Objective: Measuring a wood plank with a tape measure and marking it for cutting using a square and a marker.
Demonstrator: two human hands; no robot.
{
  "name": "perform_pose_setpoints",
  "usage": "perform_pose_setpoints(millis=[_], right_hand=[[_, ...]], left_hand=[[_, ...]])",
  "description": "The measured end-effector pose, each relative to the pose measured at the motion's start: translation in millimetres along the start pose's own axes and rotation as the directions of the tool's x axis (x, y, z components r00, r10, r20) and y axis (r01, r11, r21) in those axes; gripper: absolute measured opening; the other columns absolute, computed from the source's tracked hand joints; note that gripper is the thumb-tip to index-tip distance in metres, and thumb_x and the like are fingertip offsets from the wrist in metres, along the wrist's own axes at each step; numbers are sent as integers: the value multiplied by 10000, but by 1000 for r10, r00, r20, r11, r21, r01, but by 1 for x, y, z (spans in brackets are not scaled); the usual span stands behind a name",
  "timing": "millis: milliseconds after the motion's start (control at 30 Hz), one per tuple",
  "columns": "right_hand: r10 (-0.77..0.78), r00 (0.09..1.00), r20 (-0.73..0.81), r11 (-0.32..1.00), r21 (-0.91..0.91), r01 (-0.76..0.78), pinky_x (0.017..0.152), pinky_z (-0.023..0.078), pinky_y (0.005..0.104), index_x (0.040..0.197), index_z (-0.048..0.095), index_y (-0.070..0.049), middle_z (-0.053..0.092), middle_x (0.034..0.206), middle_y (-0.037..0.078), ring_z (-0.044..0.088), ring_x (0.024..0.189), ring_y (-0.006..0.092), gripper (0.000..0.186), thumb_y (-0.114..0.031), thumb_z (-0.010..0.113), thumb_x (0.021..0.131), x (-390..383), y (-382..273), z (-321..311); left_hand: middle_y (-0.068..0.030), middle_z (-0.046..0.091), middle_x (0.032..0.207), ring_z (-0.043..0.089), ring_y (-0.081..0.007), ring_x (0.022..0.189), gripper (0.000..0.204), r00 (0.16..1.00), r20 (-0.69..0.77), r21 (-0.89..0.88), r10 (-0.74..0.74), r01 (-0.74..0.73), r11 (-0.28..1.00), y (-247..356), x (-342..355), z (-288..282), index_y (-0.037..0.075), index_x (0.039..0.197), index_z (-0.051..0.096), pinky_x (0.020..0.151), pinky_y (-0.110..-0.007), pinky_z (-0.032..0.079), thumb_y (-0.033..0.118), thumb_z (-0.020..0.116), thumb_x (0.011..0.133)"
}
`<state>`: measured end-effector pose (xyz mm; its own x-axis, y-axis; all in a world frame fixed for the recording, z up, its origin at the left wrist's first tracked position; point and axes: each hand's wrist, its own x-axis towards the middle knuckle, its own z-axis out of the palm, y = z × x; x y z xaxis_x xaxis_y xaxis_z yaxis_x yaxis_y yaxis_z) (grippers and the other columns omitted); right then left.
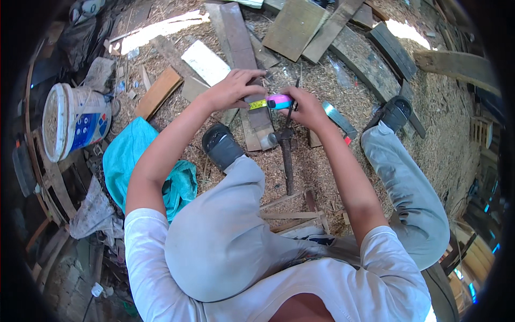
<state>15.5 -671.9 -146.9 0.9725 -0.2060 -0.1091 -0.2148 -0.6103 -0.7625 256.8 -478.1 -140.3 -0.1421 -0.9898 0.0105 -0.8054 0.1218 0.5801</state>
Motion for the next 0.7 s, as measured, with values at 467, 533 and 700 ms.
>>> perform_pose_setpoints(millis=[467,533,700], right_hand=[[62,995,-75,996,64,-58,904,559,473,1245,617,-97,702,1103,144,692,1071,375,515,-229,886,826,-2,0,7],[70,994,-87,994,96,-61,927,555,465,1249,613,-91,698,1158,149,685,1113,373,526,-233,891,826,0,3,7],[91,994,-63,993,84,-85,939,555,463,1264,611,-91,692,1199,145,681,1133,370,553,-236,902,816,-2,4,6]], left_hand=[[-49,426,1655,562,-267,1317,962,972,205,246,115,-165,955,9,14,-13,579,1532,495,1122,-504,428,213,886,734],[-40,420,1664,565,-264,1323,1002,972,214,273,95,-153,950,7,15,-11,603,1543,462,1097,-491,442,217,896,727],[-15,511,1586,563,-251,1333,1057,977,195,321,91,-152,935,9,16,-7,633,1563,409,1065,-472,454,233,911,723]])
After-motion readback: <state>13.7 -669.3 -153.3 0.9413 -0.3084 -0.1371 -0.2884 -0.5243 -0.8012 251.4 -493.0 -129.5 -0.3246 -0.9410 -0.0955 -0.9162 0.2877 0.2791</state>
